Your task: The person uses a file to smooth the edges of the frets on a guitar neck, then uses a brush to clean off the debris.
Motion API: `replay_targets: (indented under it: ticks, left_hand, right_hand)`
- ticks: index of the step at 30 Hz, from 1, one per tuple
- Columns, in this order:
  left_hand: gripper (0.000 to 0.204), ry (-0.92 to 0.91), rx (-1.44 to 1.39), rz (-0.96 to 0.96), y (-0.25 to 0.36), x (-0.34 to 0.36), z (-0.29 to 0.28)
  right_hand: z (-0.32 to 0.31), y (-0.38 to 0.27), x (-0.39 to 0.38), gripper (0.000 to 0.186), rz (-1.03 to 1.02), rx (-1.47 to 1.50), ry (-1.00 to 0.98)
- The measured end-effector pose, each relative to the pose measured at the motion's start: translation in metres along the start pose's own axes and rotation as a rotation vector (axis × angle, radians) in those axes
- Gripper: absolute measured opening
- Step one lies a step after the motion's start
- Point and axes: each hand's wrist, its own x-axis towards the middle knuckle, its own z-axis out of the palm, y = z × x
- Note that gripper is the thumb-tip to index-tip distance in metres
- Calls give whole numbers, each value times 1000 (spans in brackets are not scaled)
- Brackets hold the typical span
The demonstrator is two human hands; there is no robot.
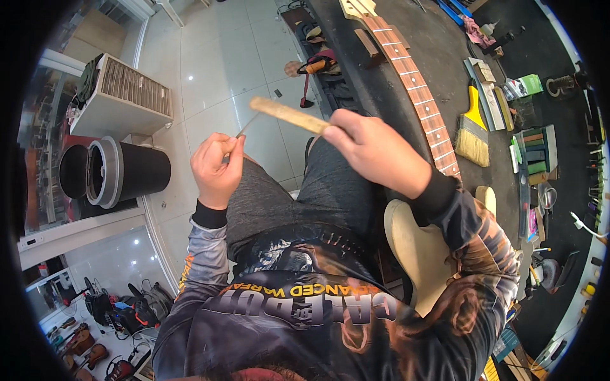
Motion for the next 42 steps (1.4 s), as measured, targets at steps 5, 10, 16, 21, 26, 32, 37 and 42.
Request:
replay_targets:
  ticks: [5, 10, 16, 21, 26, 32, 37, 42]
  left_hand:
    - [30, 2, -133, 19, 23, 7, 22]
    - [29, 44, -34, -100, -8, 2, -9]
    - [30, -15, -57, 104, 18, 8, 19]
    - [30, 41, -128, -15, 16, 13, 8]
    - [30, 105, -75, -77, 10, 13, 2]
    - [28, 111, -209, -125, 31, 17, 16]
    - [27, 154, -126, -284, 14, 16, 3]
    - [26, 79, -174, -152, 34, 16, 20]
  right_hand:
    - [24, -9, 9, 33, 36, 77, -89]
    - [4, 8, -6, 32, 84, 28, -33]
    - [16, -20, 10, 33, 36, 131, -59]
    - [28, -8, 5, 35, -65, 113, -6]
    - [15, -5, 0, 32, 38, 156, -32]
    - [30, -20, 10, 32, -43, 124, -25]
    - [13, -20, -2, 31, 53, 38, 40]
    - [29, -27, 10, 29, -57, 75, 18]
